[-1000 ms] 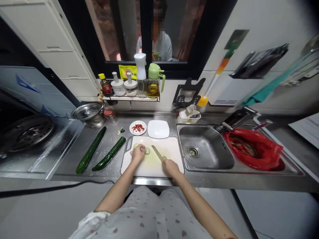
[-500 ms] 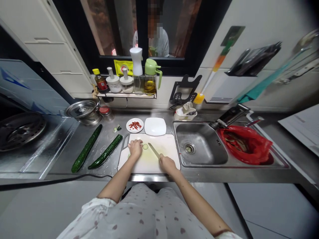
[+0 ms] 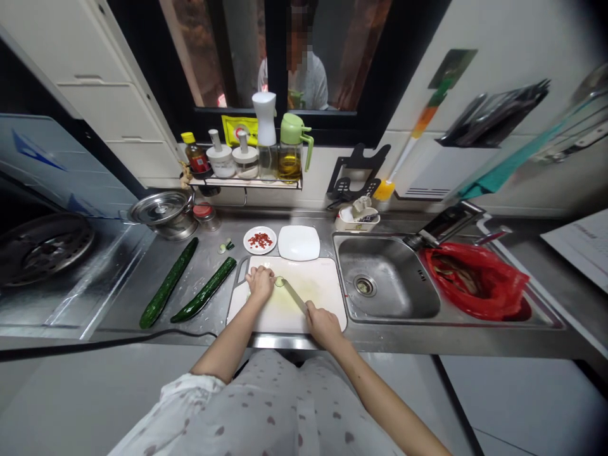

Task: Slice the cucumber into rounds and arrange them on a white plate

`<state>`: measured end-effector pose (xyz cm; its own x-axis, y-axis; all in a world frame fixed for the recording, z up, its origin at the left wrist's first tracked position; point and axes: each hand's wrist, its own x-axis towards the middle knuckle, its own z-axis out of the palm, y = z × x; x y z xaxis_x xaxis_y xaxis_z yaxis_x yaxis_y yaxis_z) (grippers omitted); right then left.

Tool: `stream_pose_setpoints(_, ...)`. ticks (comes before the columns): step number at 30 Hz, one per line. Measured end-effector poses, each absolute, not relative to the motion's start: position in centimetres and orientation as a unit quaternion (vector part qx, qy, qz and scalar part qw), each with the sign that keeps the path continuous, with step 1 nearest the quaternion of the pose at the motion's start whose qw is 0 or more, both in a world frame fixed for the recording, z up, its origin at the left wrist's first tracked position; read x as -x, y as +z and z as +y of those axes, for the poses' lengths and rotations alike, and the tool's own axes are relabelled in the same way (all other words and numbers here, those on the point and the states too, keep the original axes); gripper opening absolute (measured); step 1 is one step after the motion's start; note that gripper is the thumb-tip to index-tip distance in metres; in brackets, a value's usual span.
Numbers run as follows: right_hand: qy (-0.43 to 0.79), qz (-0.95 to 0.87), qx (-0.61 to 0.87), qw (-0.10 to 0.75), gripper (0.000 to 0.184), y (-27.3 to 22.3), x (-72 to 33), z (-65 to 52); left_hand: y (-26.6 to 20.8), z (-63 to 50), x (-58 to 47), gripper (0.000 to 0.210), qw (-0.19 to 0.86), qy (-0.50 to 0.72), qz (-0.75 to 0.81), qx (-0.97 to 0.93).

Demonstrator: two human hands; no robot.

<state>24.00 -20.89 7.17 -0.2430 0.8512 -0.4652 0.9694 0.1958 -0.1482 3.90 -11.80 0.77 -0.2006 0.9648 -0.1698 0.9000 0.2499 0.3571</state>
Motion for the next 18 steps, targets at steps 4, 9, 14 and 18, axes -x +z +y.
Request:
stream_pose_setpoints(4, -0.205, 0.761, -0.598, 0.149, 0.023, 7.0, -23.61, -20.61, 0.54, -11.64, -3.87, 0.014, 0.18, 0.091, 0.77, -0.605)
stream_pose_setpoints(9, -0.206, 0.761, -0.593, 0.164, 0.023, 7.1, -23.35, -20.47, 0.58, -11.55, -3.84, 0.013, 0.187, 0.09, 0.771, -0.602)
stream_pose_setpoints(14, -0.212, 0.763, -0.584, 0.18, 0.031, 7.23, -22.99, -20.46, 0.64, -11.43, -3.79, 0.013, 0.189, 0.089, 0.772, -0.6)
stream_pose_setpoints(18, -0.22, 0.764, -0.577, 0.188, 0.034, 7.2, -22.98, -20.2, 0.52, -11.24, -3.78, 0.013, 0.191, 0.09, 0.777, -0.593)
